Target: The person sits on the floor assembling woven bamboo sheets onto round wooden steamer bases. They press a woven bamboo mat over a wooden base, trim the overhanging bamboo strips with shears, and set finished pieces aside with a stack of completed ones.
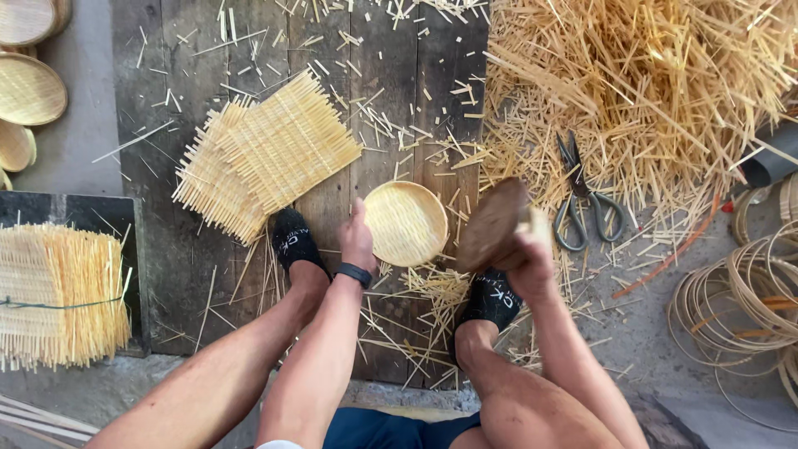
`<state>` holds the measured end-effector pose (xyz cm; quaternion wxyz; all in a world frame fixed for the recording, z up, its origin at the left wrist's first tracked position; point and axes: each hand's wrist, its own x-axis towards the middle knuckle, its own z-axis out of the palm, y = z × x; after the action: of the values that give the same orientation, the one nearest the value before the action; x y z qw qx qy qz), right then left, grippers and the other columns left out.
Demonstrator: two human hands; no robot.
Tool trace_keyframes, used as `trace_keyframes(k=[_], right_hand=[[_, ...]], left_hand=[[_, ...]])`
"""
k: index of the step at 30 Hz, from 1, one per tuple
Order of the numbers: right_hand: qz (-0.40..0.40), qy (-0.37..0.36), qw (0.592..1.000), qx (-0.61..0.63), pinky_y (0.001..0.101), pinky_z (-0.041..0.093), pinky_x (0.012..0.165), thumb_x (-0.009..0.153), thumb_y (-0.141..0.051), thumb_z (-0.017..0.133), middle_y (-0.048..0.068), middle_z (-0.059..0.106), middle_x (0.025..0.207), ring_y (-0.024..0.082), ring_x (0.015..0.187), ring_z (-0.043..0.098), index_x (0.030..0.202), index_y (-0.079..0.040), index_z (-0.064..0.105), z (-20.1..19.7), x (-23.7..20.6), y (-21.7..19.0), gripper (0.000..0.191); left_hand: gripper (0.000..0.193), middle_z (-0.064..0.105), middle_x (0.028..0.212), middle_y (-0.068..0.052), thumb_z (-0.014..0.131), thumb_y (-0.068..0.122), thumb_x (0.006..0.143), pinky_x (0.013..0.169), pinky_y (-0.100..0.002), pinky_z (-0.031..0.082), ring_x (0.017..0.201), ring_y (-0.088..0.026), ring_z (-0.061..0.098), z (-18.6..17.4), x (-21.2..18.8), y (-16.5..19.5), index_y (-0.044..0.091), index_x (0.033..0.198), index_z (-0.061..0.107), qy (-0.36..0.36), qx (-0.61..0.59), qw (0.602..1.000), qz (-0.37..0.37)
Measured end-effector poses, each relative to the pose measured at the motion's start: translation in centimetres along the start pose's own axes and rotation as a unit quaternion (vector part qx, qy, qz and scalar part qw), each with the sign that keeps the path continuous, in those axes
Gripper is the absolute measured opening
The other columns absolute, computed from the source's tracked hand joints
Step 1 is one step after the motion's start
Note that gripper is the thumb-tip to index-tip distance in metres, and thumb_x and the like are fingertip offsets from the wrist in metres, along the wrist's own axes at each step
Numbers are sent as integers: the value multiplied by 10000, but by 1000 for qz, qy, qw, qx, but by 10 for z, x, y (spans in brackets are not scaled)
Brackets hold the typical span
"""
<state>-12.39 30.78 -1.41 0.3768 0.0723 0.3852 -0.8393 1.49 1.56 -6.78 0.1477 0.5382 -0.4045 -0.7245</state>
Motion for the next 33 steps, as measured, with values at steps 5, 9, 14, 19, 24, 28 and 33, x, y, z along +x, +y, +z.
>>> trace_keyframes(k=[5,9,14,19,24,28,33], right_hand=[[-29,48,998,-18,408,544,900,929,-294,691,108,655,1155,246,1045,656,1294,-68,493,-30,-12,0,473],[-19,46,994,-96,386,505,970,861,-309,726,107,647,1203,226,1099,621,1352,26,538,-25,-23,24,624],[-4,61,988,-143,379,486,984,800,-352,737,119,639,1209,224,1112,615,1340,14,537,-28,-29,37,683],[-11,60,983,-173,372,468,998,794,-359,735,120,634,1215,221,1122,607,1341,24,529,-37,-27,39,699],[2,52,984,-171,369,469,996,814,-372,716,139,651,1223,229,1127,612,1366,53,522,-49,-26,42,723],[36,64,988,-136,401,481,941,852,-372,707,173,651,1189,267,1080,613,1372,89,545,-58,-24,45,713],[23,71,982,-175,390,504,961,820,-352,675,168,649,1225,246,1112,635,1365,60,539,-52,-19,43,697]], left_hand=[[521,752,1083,-136,562,434,1015,790,-365,591,920,-214,724,-3,6,4,-53,1151,689,34,-69,997,-20],[435,720,1112,-144,582,337,1047,803,-339,582,930,-192,704,9,4,5,-59,1217,642,-30,-89,995,29],[287,761,991,-120,613,222,987,734,-298,573,844,-152,708,0,1,16,-24,1101,708,-41,146,987,49],[172,751,749,-138,659,167,884,614,-349,586,632,-234,746,-11,27,40,29,942,745,-137,495,856,58],[136,745,808,-142,706,178,873,689,-381,571,730,-211,732,31,80,130,68,915,774,-89,498,805,311],[139,764,859,-30,705,213,941,702,-323,649,757,-152,754,80,93,229,77,968,713,-108,-5,980,169],[208,726,738,-44,677,280,981,537,-259,560,609,-103,683,102,43,188,97,883,691,-170,65,975,125]])
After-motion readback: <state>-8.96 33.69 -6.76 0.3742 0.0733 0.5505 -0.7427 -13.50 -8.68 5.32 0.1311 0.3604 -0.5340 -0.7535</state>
